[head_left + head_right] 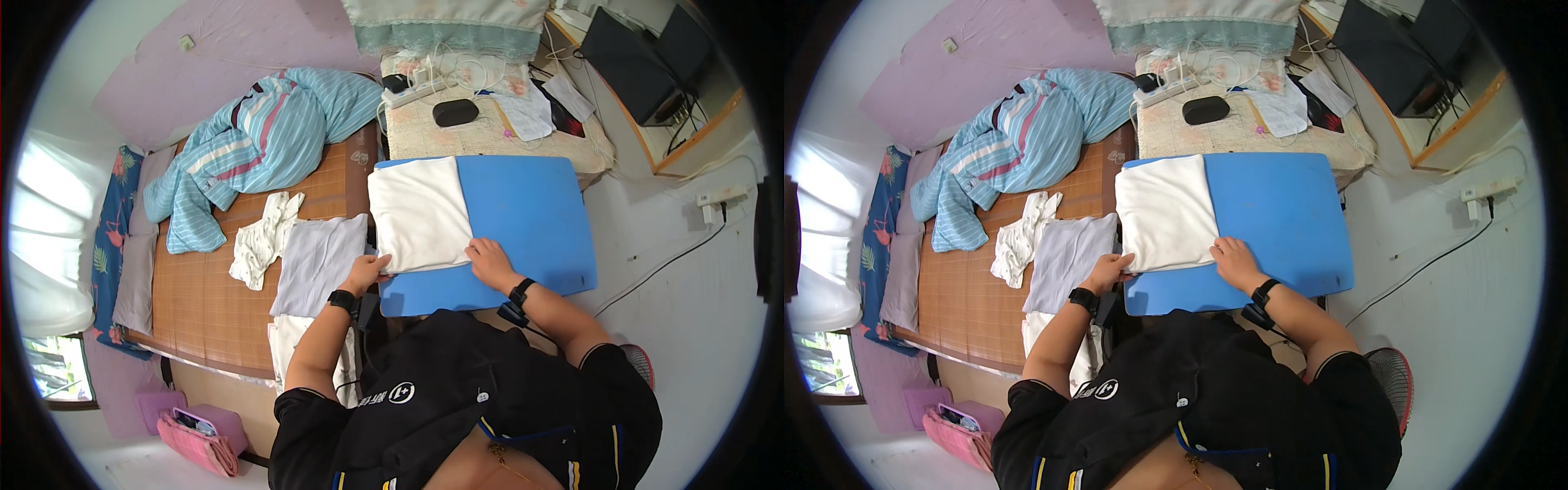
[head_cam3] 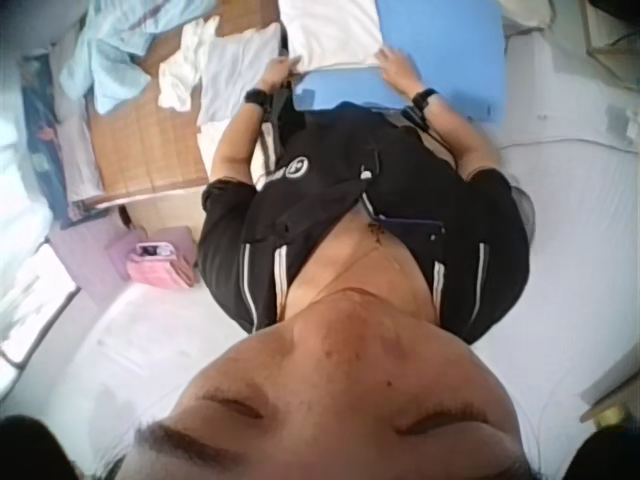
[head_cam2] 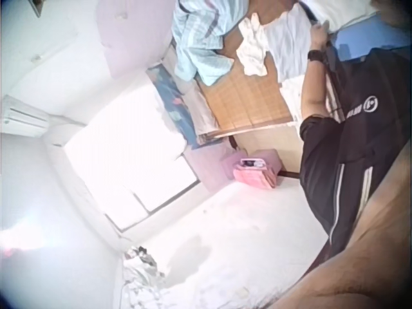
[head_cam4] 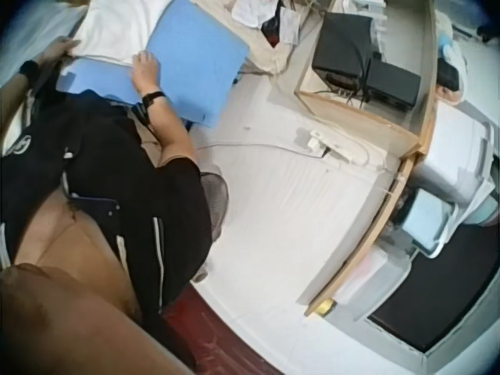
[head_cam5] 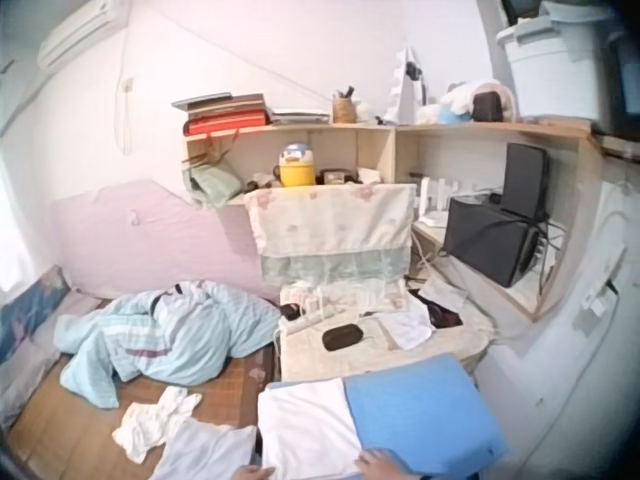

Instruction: The person folds various pieces of clothing, including white shirts, patterned shorts, and a blue shirt, on a blue board. They then fold a light blue striped duvet on the bed.

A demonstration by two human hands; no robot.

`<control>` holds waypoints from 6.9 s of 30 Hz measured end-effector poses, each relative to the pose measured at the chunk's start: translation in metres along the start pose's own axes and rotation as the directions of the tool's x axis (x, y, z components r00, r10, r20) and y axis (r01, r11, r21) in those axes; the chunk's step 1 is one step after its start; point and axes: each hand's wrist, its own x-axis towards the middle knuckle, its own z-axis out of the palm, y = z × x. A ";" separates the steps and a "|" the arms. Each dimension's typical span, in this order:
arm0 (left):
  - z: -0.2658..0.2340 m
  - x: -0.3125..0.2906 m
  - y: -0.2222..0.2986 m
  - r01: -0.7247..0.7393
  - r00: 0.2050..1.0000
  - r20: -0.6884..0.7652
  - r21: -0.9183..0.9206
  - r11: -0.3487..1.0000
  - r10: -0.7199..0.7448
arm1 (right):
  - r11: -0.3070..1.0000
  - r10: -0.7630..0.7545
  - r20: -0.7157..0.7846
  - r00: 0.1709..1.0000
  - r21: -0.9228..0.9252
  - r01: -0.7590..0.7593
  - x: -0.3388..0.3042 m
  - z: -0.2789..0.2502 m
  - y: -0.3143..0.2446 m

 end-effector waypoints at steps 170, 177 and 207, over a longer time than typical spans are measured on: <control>-0.636 -0.321 -0.290 0.146 0.883 -0.435 0.607 0.781 0.173 | 0.726 0.416 0.475 0.776 0.340 -0.598 0.377 0.487 -0.564; -0.661 -0.284 -0.294 0.195 0.913 -0.402 0.561 0.805 0.059 | 0.815 0.445 0.581 0.681 0.053 -0.577 0.427 0.549 -0.565; -0.561 -0.460 -0.333 -0.288 0.817 -0.209 0.660 0.694 0.538 | -0.024 -0.153 0.298 0.942 0.952 -0.304 0.174 0.198 -0.771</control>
